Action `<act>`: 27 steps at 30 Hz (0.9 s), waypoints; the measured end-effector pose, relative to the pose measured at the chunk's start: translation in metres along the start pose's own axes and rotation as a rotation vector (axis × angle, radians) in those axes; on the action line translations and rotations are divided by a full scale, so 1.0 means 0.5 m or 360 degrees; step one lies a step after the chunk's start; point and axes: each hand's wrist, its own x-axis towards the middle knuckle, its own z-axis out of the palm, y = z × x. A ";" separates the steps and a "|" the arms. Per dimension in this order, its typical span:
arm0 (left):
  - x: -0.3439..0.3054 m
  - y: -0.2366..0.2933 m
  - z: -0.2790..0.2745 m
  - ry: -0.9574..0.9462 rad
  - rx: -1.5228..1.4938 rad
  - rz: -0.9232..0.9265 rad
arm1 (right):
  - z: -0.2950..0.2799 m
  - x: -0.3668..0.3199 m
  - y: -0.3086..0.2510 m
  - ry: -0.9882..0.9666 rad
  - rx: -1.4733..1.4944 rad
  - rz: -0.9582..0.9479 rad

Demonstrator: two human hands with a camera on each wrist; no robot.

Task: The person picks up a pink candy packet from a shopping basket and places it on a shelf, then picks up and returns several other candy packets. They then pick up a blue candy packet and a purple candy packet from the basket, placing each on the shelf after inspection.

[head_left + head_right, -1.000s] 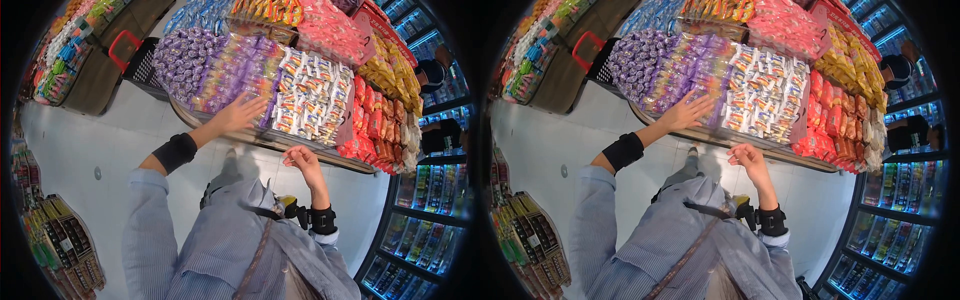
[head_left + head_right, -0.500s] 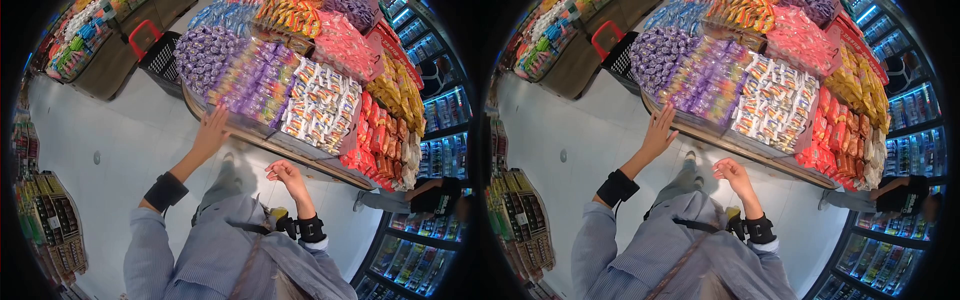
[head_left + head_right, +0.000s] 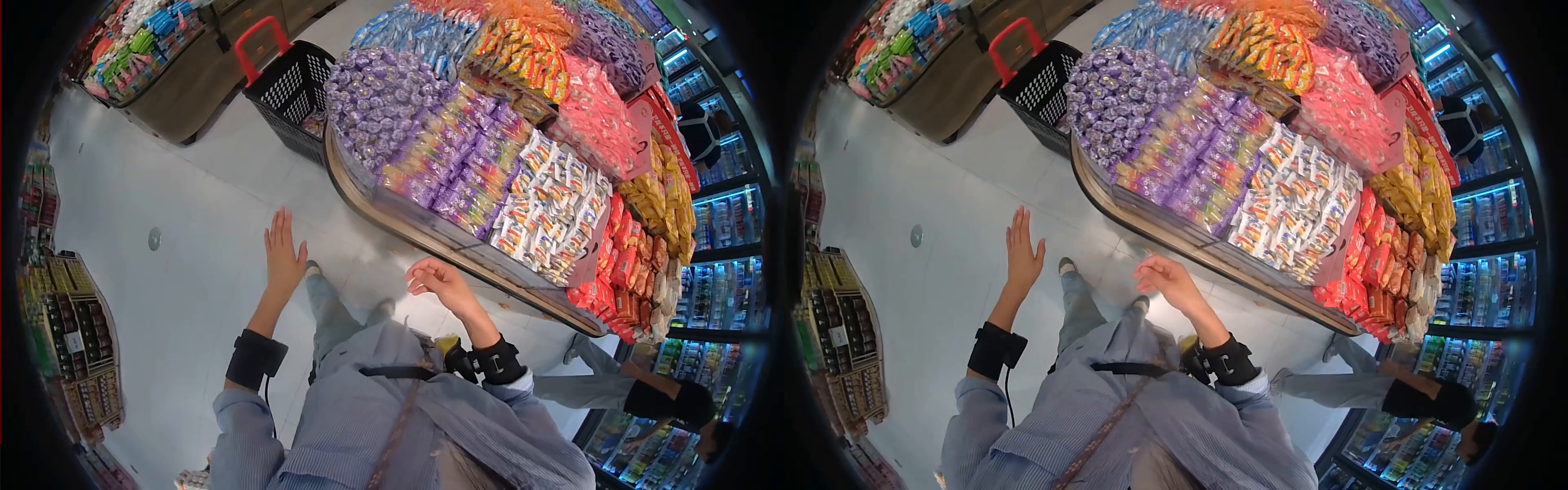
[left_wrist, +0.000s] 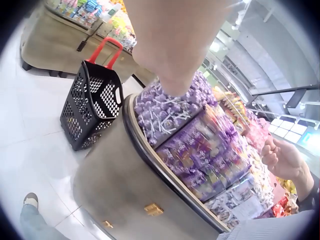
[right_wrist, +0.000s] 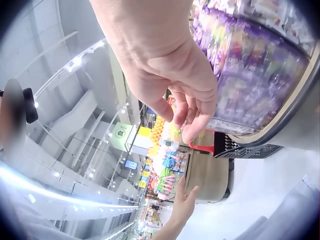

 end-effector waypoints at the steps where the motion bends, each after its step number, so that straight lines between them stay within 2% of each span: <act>1: 0.004 -0.026 -0.010 0.0005 0.0013 -0.0039 | 0.017 0.027 -0.008 -0.0024 -0.0013 -0.0003; 9: 0.058 -0.289 -0.136 0.0053 0.0037 -0.0201 | 0.173 0.295 -0.052 -0.0138 -0.0069 -0.0099; 15: 0.102 -0.471 -0.202 0.0068 0.0061 -0.0249 | 0.283 0.488 -0.099 -0.0081 -0.0072 -0.0104; 21: 0.143 -0.578 -0.241 0.0027 0.0037 -0.0321 | 0.336 0.625 -0.138 0.0049 -0.0058 -0.0031; 27: 0.206 -0.633 -0.248 -0.0018 -0.0010 -0.0403 | 0.339 0.766 -0.142 0.0122 -0.0043 -0.0002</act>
